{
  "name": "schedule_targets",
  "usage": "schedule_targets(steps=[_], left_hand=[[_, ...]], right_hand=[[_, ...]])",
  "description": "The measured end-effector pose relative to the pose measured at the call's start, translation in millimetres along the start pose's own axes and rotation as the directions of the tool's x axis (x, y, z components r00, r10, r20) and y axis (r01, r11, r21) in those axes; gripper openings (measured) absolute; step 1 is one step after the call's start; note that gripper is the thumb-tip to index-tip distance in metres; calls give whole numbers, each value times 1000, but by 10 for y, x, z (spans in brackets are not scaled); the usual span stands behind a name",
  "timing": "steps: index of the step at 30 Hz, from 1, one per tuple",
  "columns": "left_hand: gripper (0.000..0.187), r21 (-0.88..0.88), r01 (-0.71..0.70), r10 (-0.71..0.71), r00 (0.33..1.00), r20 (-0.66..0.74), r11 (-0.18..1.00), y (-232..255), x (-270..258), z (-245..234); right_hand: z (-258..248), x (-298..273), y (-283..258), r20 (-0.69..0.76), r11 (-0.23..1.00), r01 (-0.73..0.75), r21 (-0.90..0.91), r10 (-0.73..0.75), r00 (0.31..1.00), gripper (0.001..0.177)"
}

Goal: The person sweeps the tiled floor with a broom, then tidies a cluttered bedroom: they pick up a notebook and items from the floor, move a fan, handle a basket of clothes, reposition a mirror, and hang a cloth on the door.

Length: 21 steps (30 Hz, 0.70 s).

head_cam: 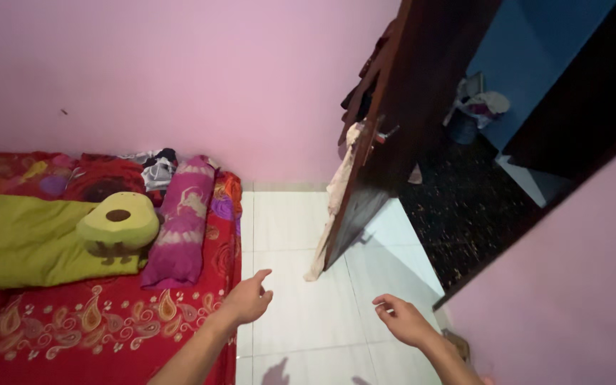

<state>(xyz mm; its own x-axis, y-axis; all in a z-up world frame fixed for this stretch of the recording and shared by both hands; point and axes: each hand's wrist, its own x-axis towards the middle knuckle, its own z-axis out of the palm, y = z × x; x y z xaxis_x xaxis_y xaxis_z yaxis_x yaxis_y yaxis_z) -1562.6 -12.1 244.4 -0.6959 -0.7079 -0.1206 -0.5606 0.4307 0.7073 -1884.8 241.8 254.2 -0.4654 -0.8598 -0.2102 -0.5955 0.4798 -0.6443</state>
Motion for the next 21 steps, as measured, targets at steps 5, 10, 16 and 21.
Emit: schedule_targets(steps=[5,10,16,21], left_hand=[[60,-33,88,-86,995,40,996,-337,832,144],[58,-25,138,-136,987,80,990,-814,2056,72],[50,23,6,-9,991,131,1000,-753,3670,-216],[42,-31,-94,97,985,143,995,-252,4954,-161]], right_hand=[[-151,1228,15,105,999,8,-36,-4,994,30],[-151,2520,48,97,999,41,-6,-40,994,29],[-628,3771,-193,-41,999,31,26,-30,999,30],[-873,4290,-329,-40,992,-35,119,40,998,30]])
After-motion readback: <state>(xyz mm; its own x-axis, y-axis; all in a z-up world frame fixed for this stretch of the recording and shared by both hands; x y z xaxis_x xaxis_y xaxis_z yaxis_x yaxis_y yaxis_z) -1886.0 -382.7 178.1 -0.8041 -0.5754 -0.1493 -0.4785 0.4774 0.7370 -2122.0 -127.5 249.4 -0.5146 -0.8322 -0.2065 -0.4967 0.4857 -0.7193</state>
